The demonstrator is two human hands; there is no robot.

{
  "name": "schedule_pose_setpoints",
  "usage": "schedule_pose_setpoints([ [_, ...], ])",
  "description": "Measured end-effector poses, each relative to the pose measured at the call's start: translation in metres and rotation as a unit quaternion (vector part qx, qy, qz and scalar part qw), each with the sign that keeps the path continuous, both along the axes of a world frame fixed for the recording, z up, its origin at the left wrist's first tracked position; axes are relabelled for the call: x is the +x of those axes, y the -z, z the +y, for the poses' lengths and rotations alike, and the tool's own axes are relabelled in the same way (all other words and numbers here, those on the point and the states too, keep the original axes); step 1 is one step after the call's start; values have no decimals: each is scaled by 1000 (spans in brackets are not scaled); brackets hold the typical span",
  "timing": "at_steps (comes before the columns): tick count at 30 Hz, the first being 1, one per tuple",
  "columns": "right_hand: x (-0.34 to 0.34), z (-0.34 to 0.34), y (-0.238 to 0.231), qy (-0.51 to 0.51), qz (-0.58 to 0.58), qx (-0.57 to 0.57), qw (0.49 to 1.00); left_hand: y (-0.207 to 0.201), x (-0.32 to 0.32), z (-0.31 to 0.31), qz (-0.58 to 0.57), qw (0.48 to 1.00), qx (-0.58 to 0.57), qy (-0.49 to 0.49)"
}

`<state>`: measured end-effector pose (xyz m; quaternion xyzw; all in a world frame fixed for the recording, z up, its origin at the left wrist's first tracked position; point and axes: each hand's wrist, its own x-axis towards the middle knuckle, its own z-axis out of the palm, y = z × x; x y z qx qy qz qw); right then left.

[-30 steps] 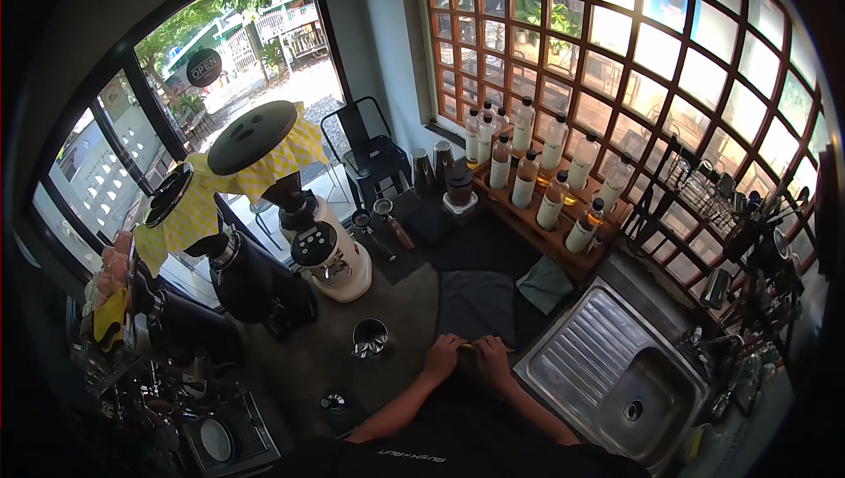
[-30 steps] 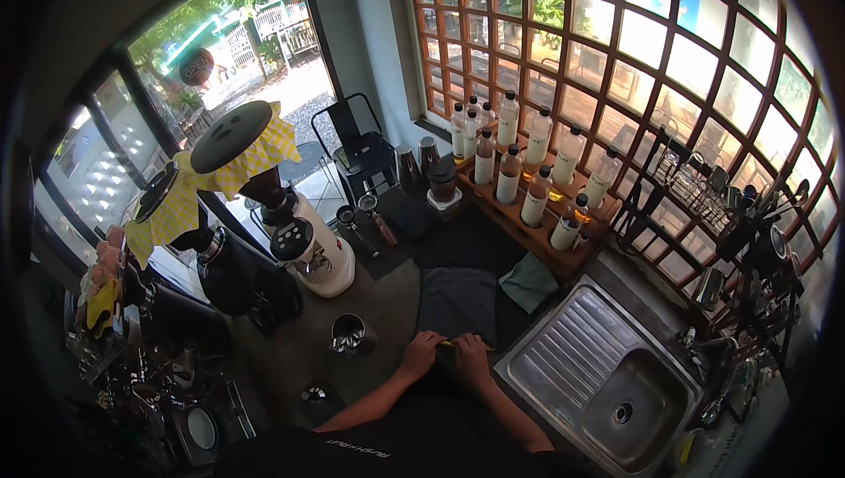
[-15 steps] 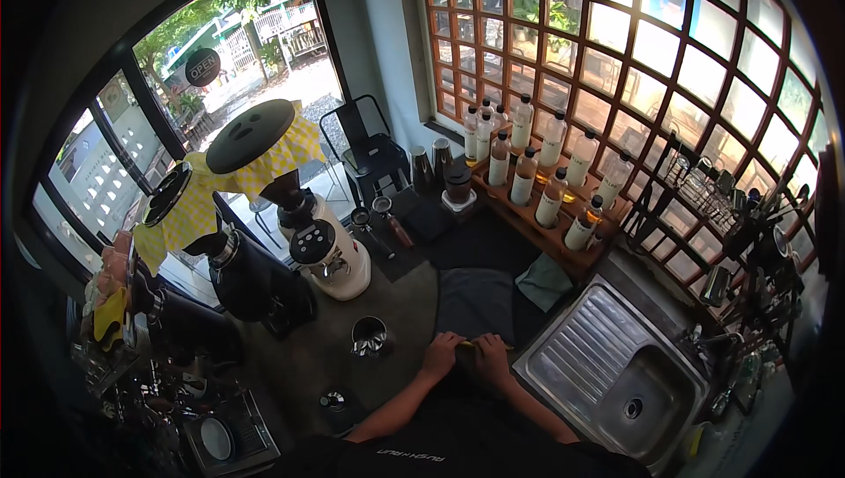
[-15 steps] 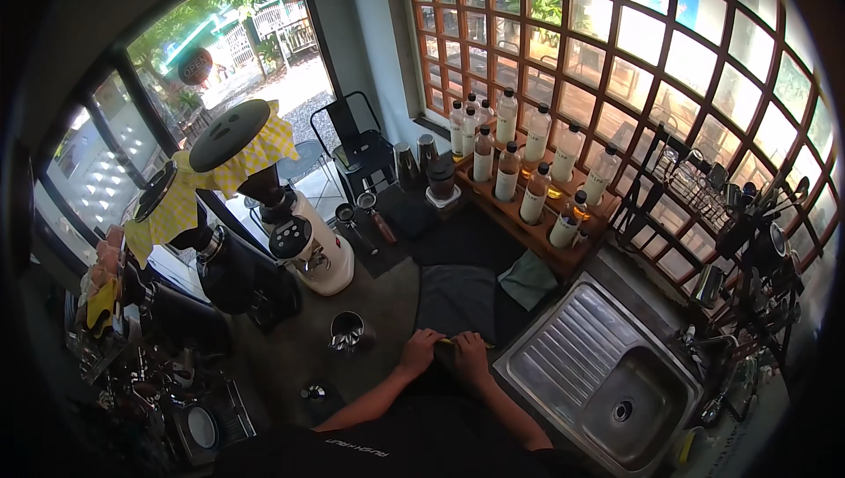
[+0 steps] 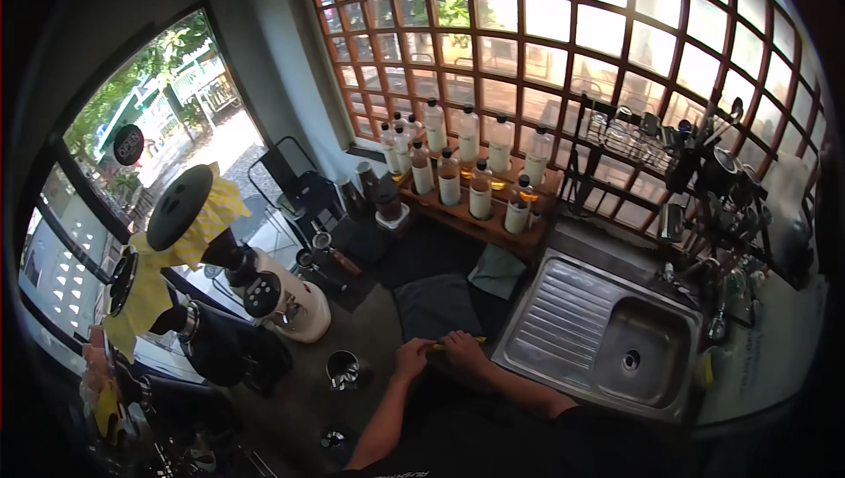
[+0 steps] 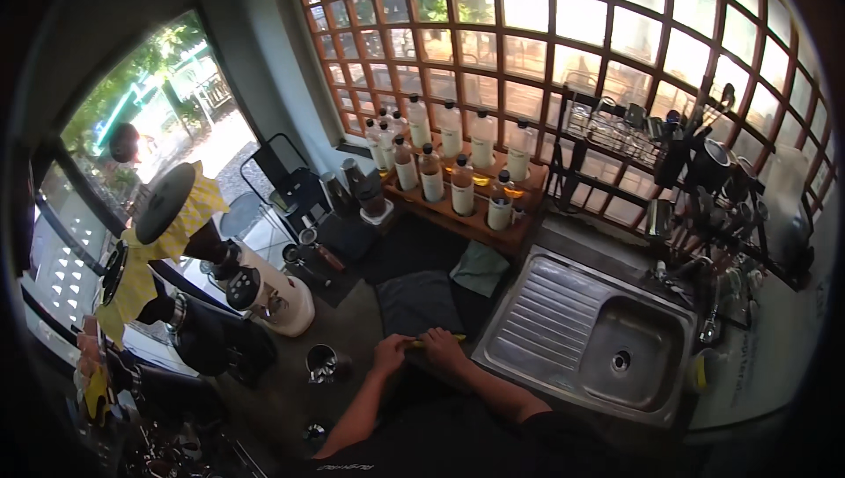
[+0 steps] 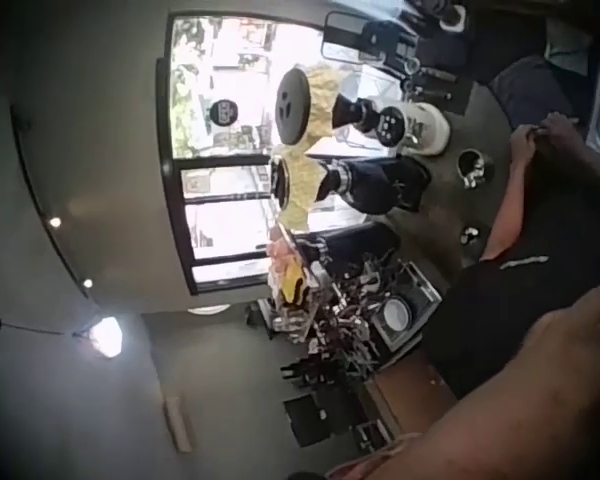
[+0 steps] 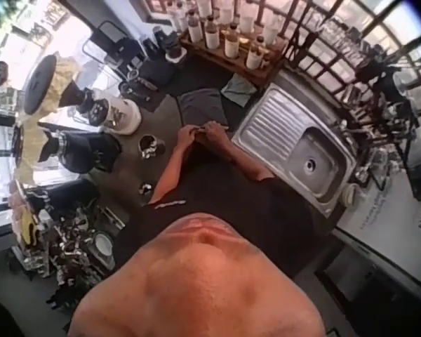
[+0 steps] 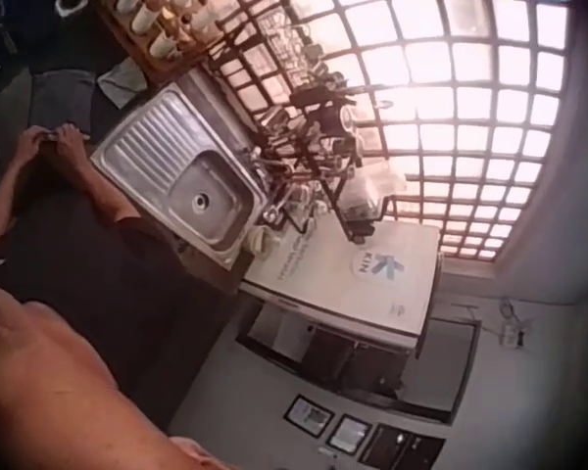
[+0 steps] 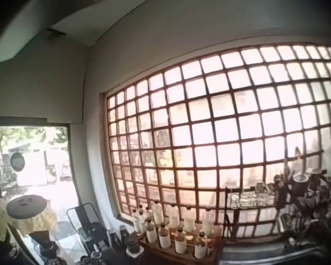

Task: Drying a coffee portafilter and a small metal pitcher using a cloth, then folding the cloth on the counter.

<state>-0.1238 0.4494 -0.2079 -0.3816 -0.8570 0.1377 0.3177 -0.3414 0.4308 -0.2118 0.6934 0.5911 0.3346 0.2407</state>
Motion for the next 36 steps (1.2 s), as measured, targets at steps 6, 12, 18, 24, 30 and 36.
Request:
schedule_pose_setpoints([
  [6,-6,-18,-14,8,-64,22,998,7,0,12,-11,1000,7,1],
  [12,-1,-20,-7,28,-47,25,998,0,10,8,30,998,57,11],
  [18,2,4,-2,19,-17,-63,998,-8,4,-1,124,985,115,40],
  [24,16,2,6,12,59,-123,991,-22,7,-8,124,987,83,54],
  [30,20,0,7,2,41,-128,991,-13,7,-14,107,990,80,51],
  [36,11,3,4,61,4,-42,997,-2,4,-1,106,988,107,43],
])
